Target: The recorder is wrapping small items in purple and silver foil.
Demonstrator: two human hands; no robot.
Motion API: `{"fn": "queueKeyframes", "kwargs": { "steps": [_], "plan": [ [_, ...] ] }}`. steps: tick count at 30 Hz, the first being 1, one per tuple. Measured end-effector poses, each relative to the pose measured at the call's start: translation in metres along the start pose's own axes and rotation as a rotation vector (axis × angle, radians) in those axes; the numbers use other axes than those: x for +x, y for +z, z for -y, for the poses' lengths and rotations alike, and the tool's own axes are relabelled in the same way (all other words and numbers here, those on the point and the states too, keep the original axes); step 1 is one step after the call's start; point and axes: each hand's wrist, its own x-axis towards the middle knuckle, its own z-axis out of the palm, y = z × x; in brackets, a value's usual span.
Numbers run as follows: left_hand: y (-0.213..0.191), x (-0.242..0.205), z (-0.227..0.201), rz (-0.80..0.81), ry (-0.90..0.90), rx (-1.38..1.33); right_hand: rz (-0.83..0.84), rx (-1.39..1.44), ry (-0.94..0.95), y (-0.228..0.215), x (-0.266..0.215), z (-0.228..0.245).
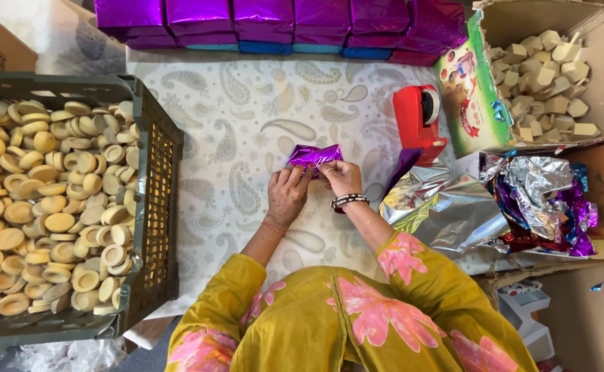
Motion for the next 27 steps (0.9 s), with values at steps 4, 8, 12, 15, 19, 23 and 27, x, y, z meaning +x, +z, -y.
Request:
{"fn": "queueKeyframes", "kwargs": {
  "steps": [4,8,12,15,19,23,27],
  "plan": [
    [0.001,-0.002,-0.001,-0.005,0.010,-0.002,-0.042,-0.014,-0.001,0.000,-0.002,0.001],
    [-0.001,-0.002,-0.001,-0.021,0.021,0.008,-0.086,-0.101,-0.026,0.000,-0.004,0.006],
    [-0.001,-0.003,-0.001,-0.012,0.026,0.008,-0.117,-0.239,-0.071,-0.002,-0.001,0.003],
    [-0.001,-0.003,-0.002,-0.009,0.034,0.018,-0.138,-0.345,-0.106,-0.004,-0.005,0.008],
    [0.002,-0.005,-0.002,-0.020,0.039,0.023,-0.146,-0.362,-0.073,-0.005,-0.013,0.017],
    [-0.002,-0.003,-0.001,-0.019,0.040,0.027,-0.116,-0.248,-0.015,-0.010,-0.007,-0.003],
    [0.001,-0.004,0.000,-0.006,0.036,0.017,-0.035,0.026,0.105,-0.014,-0.001,-0.021]
  ]
}}
